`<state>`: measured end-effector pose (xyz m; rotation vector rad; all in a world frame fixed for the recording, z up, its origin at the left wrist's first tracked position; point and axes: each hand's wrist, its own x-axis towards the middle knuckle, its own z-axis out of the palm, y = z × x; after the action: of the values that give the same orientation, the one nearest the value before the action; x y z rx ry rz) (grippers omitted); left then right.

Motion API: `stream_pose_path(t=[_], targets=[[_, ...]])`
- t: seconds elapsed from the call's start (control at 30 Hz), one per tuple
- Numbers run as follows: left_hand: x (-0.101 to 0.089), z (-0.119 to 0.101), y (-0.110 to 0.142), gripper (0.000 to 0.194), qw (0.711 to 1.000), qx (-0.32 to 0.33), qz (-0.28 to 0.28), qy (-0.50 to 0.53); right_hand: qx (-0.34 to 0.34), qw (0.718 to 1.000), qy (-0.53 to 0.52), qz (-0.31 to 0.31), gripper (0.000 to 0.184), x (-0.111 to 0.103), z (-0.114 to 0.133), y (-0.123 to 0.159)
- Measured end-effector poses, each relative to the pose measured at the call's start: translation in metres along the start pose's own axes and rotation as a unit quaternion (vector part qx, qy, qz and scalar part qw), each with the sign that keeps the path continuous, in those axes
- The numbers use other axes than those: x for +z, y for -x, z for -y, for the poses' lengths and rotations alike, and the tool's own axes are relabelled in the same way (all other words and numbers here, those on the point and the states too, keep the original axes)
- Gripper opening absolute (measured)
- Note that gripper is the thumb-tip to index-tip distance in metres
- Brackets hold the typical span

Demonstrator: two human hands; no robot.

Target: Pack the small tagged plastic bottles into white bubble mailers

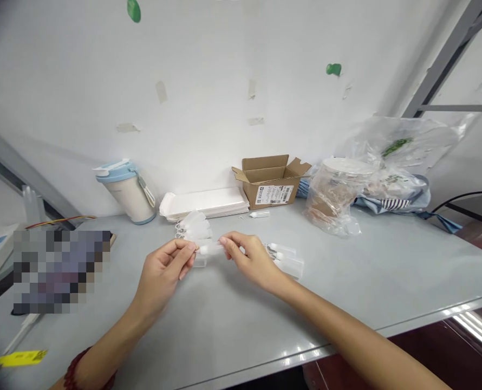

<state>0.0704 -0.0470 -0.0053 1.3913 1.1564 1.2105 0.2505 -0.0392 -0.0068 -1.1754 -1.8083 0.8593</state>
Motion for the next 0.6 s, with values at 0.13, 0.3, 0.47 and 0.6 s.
stream_pose_path(t=[0.13, 0.3, 0.47, 0.6], targets=[[-0.0028, -0.0012, -0.0019, 0.028, 0.998, -0.035, -0.014, 0.046, -0.001, 1.0, -0.015, -0.026, 0.037, 0.0004, 0.0011, -0.0001], [-0.0061, -0.0037, -0.0054, 0.027, 0.991, -0.083, 0.005, 0.107, -0.006, 0.999, -0.017, -0.041, 0.038, -0.0021, 0.002, -0.0001], [-0.0065, -0.0047, -0.0058, 0.027, 0.983, -0.112, 0.025, 0.147, 0.0, 0.999, -0.018, -0.033, 0.038, -0.0008, 0.0021, -0.0004], [-0.0061, -0.0042, -0.0061, 0.025, 0.978, -0.13, 0.032, 0.163, -0.002, 0.999, -0.018, -0.037, 0.037, 0.0, 0.001, -0.0019]])
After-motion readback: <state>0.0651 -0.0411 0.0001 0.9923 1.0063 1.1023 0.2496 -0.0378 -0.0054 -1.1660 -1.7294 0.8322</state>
